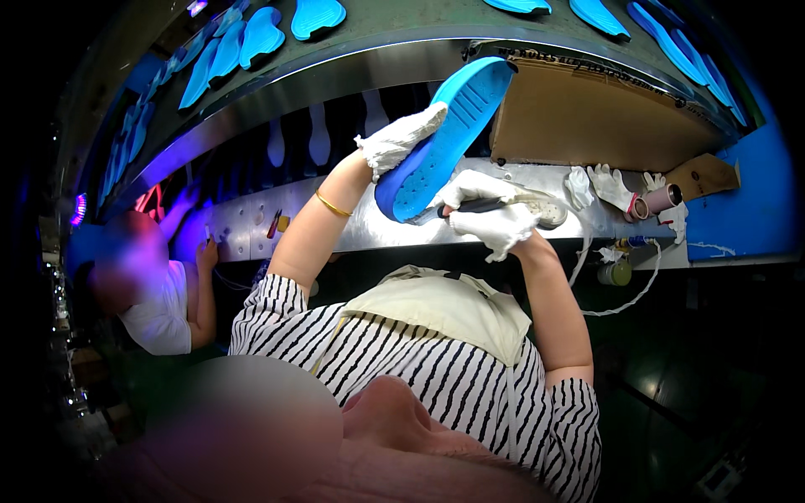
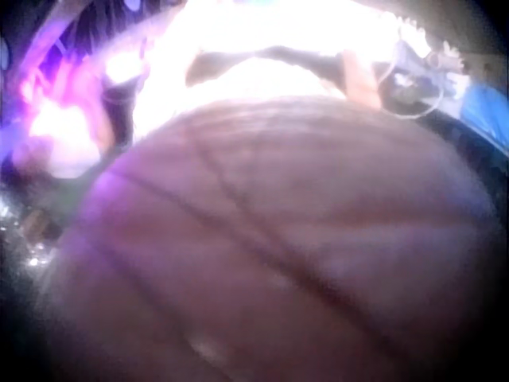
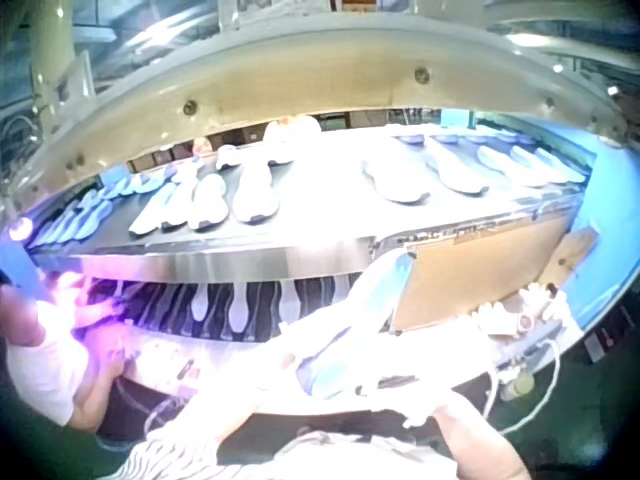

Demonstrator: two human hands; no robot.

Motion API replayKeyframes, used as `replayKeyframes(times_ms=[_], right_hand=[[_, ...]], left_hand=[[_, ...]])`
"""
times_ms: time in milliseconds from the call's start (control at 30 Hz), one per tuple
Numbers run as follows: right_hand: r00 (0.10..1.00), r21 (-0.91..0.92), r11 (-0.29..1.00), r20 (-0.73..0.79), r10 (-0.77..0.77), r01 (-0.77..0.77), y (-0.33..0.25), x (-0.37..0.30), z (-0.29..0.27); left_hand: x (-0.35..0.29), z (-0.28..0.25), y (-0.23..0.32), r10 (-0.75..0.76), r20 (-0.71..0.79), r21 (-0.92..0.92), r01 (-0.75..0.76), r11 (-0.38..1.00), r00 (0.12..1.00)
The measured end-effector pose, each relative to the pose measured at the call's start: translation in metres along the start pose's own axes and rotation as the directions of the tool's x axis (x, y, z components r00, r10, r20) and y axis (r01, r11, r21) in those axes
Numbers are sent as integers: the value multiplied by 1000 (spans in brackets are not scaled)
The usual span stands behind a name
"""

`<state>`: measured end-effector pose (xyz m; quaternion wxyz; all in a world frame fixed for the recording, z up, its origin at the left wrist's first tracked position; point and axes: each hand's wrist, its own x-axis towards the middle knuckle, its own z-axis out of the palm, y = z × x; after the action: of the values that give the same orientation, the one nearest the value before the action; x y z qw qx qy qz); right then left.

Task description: The person applies adhesive to the inner surface of blue shoe soles using a brush tool, retrieving each sole from a conveyor system and returning them after coating.

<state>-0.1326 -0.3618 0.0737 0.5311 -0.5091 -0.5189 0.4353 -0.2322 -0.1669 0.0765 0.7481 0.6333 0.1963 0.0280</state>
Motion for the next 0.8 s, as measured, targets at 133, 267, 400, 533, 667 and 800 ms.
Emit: replayKeyframes(times_ms=[133, 267, 400, 533, 667, 800], right_hand=[[983, -94, 993, -164, -82, 67, -7, 7, 4], [999, -279, 960, -33, 20, -29, -2, 6, -6], [982, -105, 982, -88, -164, 155, -9, 8, -19], [976, -340, 927, -90, -199, 157, -6, 14, -18], [996, -225, 973, -59, -63, 48, -11, 4, -29], [945, -112, 977, -257, -203, 179, -14, -6, -42]], left_hand=[[2, 1, 0, -16, 4, -10, 16, 1000, 1000], [3, -2, 0, 14, -47, 67, -10, 998, 999], [1, 1, 9, -57, 2, 64, 56, 996, 998], [-3, -1, -5, 15, -26, -42, -16, 999, 1000], [-21, -15, -3, 75, -11, -224, -75, 972, 997], [-59, -20, 1, 474, -125, -531, -462, 710, 872]])
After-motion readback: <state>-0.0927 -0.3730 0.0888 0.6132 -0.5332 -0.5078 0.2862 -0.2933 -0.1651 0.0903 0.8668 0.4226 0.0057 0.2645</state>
